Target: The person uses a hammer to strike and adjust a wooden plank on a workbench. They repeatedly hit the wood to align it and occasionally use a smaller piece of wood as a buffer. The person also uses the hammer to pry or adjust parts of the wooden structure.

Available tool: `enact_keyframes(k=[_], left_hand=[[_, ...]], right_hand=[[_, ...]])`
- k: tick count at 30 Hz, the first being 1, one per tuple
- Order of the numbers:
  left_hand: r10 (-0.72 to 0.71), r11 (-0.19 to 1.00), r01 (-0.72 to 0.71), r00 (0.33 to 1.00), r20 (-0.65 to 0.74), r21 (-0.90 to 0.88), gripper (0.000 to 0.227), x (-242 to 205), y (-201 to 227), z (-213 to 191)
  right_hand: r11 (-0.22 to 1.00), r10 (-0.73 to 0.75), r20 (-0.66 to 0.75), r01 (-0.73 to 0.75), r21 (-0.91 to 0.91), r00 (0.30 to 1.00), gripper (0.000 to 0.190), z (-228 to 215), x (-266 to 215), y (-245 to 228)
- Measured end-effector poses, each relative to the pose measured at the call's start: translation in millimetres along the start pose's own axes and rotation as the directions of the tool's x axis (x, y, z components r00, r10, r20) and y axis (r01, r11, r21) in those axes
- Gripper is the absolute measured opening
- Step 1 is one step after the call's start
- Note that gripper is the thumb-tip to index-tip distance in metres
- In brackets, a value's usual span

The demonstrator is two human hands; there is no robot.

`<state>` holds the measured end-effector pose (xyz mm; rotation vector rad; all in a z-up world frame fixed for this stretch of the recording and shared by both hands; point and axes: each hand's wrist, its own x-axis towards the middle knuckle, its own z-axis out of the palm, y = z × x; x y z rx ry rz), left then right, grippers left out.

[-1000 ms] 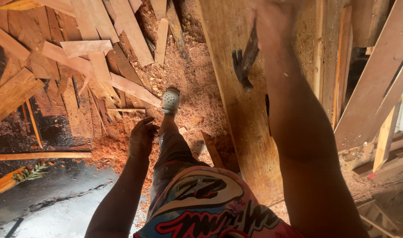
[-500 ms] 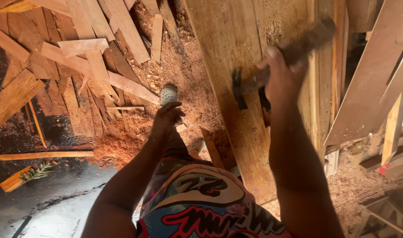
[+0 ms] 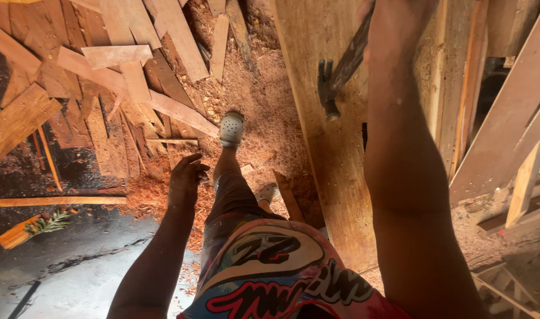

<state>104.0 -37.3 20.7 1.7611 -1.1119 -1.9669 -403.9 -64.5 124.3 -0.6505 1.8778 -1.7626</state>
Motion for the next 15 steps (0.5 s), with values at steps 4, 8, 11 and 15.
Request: enact_keyframes(k=[4, 8, 11, 15], left_hand=[[-0.03, 1.0, 0.03, 0.999, -0.026, -0.001, 0.038, 8.2, 1.5, 12.5], [-0.09, 0.994, 0.089, 0.996, 0.012, 0.056, 0.04, 10.4, -8.6, 36.7], [-0.099, 0.994, 0.102, 0.991, 0.091, -0.03, 0.038, 12.9, -23.2, 60.1], [-0.114, 0.991, 0.123, 0.985, 0.13, -0.06, 0.034, 21.7, -28.0, 67.2]], right_hand=[[0.911, -0.378, -0.141, 0.395, 0.12, 0.915, 0.01, -23.1, -73.3, -14.3], [0.888, -0.363, -0.184, 0.398, 0.228, 0.914, 0.012, -54.0, -163.0, -10.5], [0.96, -0.011, -0.168, 0.058, 0.274, 0.986, 0.01, -88.1, -157.6, 5.4], [0.974, 0.204, -0.087, -0.193, 0.12, 0.975, 0.009, -71.4, -105.3, 1.1]])
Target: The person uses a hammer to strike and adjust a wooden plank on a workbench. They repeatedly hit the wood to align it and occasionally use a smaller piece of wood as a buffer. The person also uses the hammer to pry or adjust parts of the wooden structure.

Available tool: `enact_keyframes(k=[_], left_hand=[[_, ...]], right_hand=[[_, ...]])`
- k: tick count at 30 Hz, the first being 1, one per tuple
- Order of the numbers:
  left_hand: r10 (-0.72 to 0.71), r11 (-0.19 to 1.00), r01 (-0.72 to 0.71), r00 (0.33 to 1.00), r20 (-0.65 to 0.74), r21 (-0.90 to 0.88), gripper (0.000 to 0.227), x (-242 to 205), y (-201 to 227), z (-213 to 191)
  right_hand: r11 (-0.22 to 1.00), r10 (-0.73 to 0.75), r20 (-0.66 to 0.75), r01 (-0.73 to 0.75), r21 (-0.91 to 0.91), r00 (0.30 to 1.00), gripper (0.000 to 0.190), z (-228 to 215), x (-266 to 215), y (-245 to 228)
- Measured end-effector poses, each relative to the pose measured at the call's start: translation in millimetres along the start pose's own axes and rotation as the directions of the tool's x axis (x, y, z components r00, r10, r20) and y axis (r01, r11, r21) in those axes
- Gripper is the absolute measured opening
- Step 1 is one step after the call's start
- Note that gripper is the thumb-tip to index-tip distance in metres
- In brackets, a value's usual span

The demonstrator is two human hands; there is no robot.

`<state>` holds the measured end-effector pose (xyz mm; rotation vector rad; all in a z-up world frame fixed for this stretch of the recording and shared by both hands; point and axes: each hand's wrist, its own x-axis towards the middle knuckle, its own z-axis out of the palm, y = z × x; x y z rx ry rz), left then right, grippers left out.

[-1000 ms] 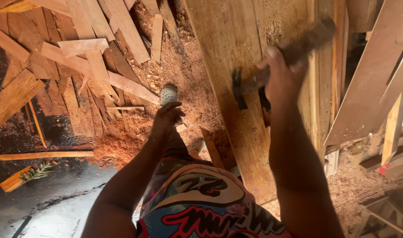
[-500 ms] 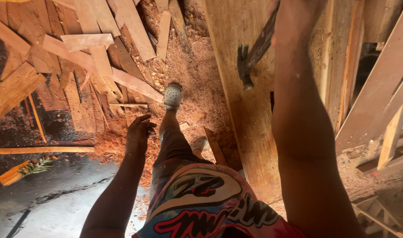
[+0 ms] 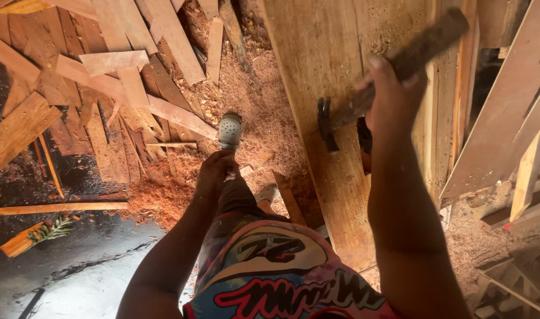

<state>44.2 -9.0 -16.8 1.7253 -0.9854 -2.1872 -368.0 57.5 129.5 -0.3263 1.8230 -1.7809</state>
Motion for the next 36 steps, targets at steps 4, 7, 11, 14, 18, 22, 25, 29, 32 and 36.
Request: enact_keyframes(k=[4, 7, 11, 14, 18, 22, 25, 29, 32, 36], left_hand=[[-0.052, 0.998, 0.051, 0.997, -0.058, -0.029, 0.035, -1.8, -4.7, -22.7], [0.054, 0.998, -0.051, 0.995, -0.087, 0.03, 0.035, -9.1, -1.9, -55.6], [0.109, 0.977, -0.087, 0.988, -0.11, 0.193, 0.032, -4.9, -4.7, -70.3], [-0.023, 0.999, 0.021, 0.995, -0.093, -0.03, 0.034, 5.9, -8.6, -58.0], [0.045, 0.998, -0.044, 0.998, -0.04, 0.034, 0.033, 13.1, -11.1, -32.5], [0.017, 0.997, -0.013, 0.998, 0.06, -0.074, 0.03, 3.4, -7.8, -1.6], [-0.077, 0.996, 0.075, 0.995, -0.059, -0.037, 0.033, -5.9, 1.1, 3.4], [-0.072, 0.988, 0.089, 0.988, -0.134, 0.129, 0.035, -13.4, 8.7, -17.3], [0.052, 0.995, -0.044, 0.995, -0.089, 0.09, 0.035, -24.8, 2.0, -48.2], [0.019, 0.998, -0.03, 0.987, -0.159, -0.064, 0.035, -28.0, -8.2, -77.1]], right_hand=[[0.997, -0.004, 0.146, 0.016, -0.079, 0.989, 0.013, 54.4, 38.5, -18.3], [0.998, -0.022, 0.059, 0.026, -0.065, 0.998, 0.015, 82.6, 63.8, -21.3], [0.974, -0.226, 0.037, 0.226, 0.012, 0.973, 0.009, 75.9, 69.4, -19.7], [0.944, -0.294, -0.096, 0.305, 0.126, 0.951, 0.013, 48.2, 32.6, -18.9], [0.891, -0.336, -0.059, 0.337, 0.305, 0.94, 0.012, 2.3, -14.3, -10.5], [0.962, -0.239, 0.199, 0.203, 0.182, 0.95, 0.008, -18.9, -5.3, -7.5], [0.947, -0.15, 0.382, 0.243, -0.209, 0.912, 0.011, 7.9, 23.4, -5.1], [0.874, 0.046, 0.412, 0.163, -0.458, 0.91, 0.015, 68.5, 47.4, -12.3], [0.78, -0.029, 0.477, 0.318, -0.538, 0.878, 0.023, 111.8, 58.1, -26.8], [0.709, -0.044, 0.658, 0.488, -0.51, 0.752, 0.034, 141.1, 55.4, -49.0]])
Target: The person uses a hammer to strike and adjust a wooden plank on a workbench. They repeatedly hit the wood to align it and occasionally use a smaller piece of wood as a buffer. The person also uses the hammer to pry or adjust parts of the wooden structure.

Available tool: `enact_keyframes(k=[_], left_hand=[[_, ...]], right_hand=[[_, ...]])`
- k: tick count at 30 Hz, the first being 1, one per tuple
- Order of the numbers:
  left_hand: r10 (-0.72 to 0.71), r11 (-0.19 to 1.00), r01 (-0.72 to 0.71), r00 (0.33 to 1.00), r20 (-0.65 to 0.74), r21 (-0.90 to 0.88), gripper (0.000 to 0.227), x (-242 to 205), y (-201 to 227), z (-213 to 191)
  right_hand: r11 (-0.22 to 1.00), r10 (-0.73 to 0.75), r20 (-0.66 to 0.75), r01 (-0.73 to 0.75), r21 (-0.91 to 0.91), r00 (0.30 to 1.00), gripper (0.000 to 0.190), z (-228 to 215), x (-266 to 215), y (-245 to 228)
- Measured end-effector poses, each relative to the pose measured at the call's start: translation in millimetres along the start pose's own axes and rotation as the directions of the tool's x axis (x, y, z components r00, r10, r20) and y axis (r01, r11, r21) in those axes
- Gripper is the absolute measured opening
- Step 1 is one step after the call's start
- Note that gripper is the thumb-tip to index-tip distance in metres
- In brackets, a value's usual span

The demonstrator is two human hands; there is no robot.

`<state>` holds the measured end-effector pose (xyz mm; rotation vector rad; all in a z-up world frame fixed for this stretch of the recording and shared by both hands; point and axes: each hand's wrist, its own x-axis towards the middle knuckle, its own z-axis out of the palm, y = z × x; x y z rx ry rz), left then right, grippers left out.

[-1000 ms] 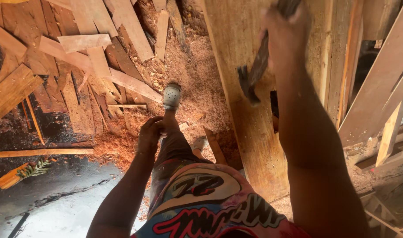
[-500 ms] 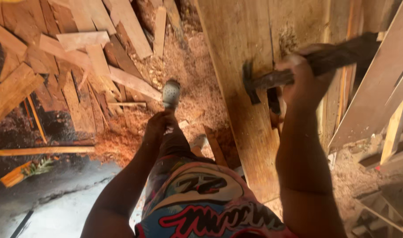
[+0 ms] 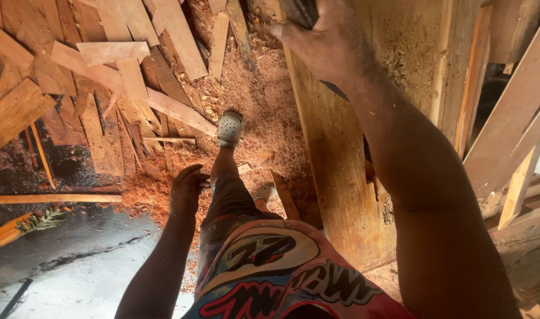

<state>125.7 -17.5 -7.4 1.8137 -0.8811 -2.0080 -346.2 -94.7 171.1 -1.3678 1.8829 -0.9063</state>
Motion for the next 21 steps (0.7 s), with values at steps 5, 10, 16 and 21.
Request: enact_keyframes(k=[5, 10, 16, 21], left_hand=[[-0.034, 0.999, 0.034, 0.999, 0.021, -0.022, 0.037, 18.7, 7.0, 24.8], [0.021, 0.986, -0.038, 0.994, 0.107, 0.164, 0.035, 30.5, 17.2, 72.5], [0.314, 0.879, -0.369, 0.924, 0.216, 0.302, 0.03, 19.9, 17.3, 35.4], [-0.077, 0.991, 0.082, 0.996, -0.047, 0.108, 0.031, 27.5, 22.7, 22.6]], right_hand=[[0.978, -0.207, 0.083, 0.204, 0.042, 0.975, 0.027, -15.5, -38.2, 14.0], [0.945, -0.32, 0.036, 0.316, 0.08, 0.947, 0.029, -0.2, -55.0, 60.2], [0.596, -0.43, -0.398, 0.586, 0.549, 0.81, 0.014, -28.1, -104.2, 25.8], [0.672, -0.008, -0.509, 0.381, 0.635, 0.861, 0.003, -38.5, -141.7, 65.2]])
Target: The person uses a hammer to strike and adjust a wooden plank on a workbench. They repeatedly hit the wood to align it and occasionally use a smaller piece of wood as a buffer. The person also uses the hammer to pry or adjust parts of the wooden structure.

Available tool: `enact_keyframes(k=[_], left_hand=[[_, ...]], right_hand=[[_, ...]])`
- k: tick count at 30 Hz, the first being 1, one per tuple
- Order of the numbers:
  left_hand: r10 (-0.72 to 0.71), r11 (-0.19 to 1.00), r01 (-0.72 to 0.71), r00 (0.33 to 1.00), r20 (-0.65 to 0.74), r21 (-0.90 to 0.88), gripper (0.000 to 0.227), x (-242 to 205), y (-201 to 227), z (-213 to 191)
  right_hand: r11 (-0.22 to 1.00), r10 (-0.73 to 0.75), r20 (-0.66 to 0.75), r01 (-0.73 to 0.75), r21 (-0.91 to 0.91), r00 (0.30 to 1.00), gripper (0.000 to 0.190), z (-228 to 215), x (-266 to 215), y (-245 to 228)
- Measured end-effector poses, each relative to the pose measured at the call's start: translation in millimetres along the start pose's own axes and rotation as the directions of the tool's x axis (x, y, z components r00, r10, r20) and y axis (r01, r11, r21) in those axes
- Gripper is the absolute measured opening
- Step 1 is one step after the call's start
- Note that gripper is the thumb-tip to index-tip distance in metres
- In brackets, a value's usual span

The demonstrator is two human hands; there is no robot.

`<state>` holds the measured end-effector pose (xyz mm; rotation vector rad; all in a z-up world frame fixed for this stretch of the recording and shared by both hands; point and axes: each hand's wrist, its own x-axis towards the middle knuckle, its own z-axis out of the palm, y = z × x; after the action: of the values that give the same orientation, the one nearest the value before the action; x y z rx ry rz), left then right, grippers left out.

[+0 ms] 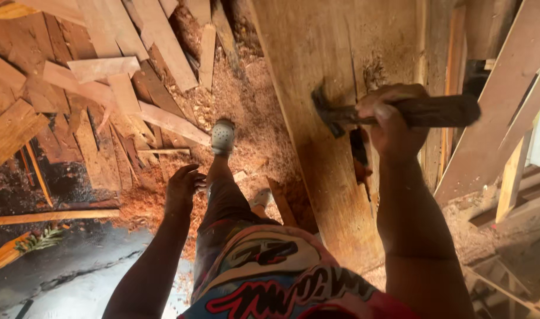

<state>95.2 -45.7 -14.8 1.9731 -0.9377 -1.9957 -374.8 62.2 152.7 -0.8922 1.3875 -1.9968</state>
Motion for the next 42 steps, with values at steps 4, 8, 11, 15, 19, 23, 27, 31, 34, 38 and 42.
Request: enact_keyframes(k=[4, 8, 11, 15, 19, 23, 27, 31, 34, 38, 42], left_hand=[[0.188, 0.977, -0.171, 0.972, 0.139, -0.128, 0.031, 10.5, 11.7, 41.1], [0.102, 0.991, -0.088, 0.985, 0.142, -0.106, 0.029, -0.7, 3.6, 43.8], [0.082, 0.994, -0.075, 0.992, 0.094, -0.077, 0.029, -0.2, -9.3, 27.8], [0.062, 0.993, -0.053, 0.994, 0.088, -0.104, 0.029, -3.7, -26.8, 23.4], [0.11, 0.994, -0.105, 0.98, 0.168, -0.035, 0.03, -1.4, -27.2, 44.3], [0.116, 0.993, -0.113, 0.966, 0.231, -0.027, 0.031, -2.8, -16.2, 70.1], [0.113, 0.991, -0.125, 0.969, 0.222, 0.044, 0.034, -12.1, -16.7, 59.5], [0.173, 0.984, -0.179, 0.964, 0.204, 0.011, 0.036, -4.3, -20.5, 21.0], [0.139, 0.98, -0.155, 0.982, 0.125, 0.127, 0.039, 11.5, -32.0, -21.5], [-0.084, 0.996, 0.079, 0.985, -0.149, -0.038, 0.035, 25.7, -51.5, -63.1], [-0.115, 0.993, 0.119, 0.972, -0.207, 0.007, 0.032, 27.9, -59.5, -71.3]], right_hand=[[0.915, 0.125, 0.088, -0.08, -0.395, 0.988, 0.013, -12.4, -0.5, 31.9], [0.814, 0.311, 0.068, -0.229, -0.534, 0.948, 0.018, 38.2, 38.5, 42.3], [0.697, 0.427, -0.071, -0.378, -0.609, 0.902, 0.02, 81.5, 78.6, 43.3], [0.78, 0.26, -0.007, -0.214, -0.588, 0.966, 0.025, 93.0, 98.1, 41.4], [0.853, 0.326, -0.142, -0.356, -0.383, 0.935, 0.026, 69.4, 69.8, 24.9], [0.753, 0.471, -0.27, -0.542, -0.372, 0.84, 0.024, 57.0, 27.0, 16.8], [0.806, 0.43, -0.216, -0.48, -0.346, 0.877, 0.024, 60.3, 12.5, 17.1], [0.709, 0.538, -0.431, -0.666, -0.233, 0.724, 0.018, 9.4, 30.4, -5.6], [0.858, 0.3, -0.479, -0.452, -0.241, 0.825, 0.014, -70.3, 55.9, -27.2], [0.958, 0.136, -0.395, -0.221, -0.18, 0.909, 0.01, -143.6, 79.6, 2.5], [0.951, 0.106, -0.241, -0.169, -0.26, 0.965, 0.005, -173.0, 104.0, 41.0]])
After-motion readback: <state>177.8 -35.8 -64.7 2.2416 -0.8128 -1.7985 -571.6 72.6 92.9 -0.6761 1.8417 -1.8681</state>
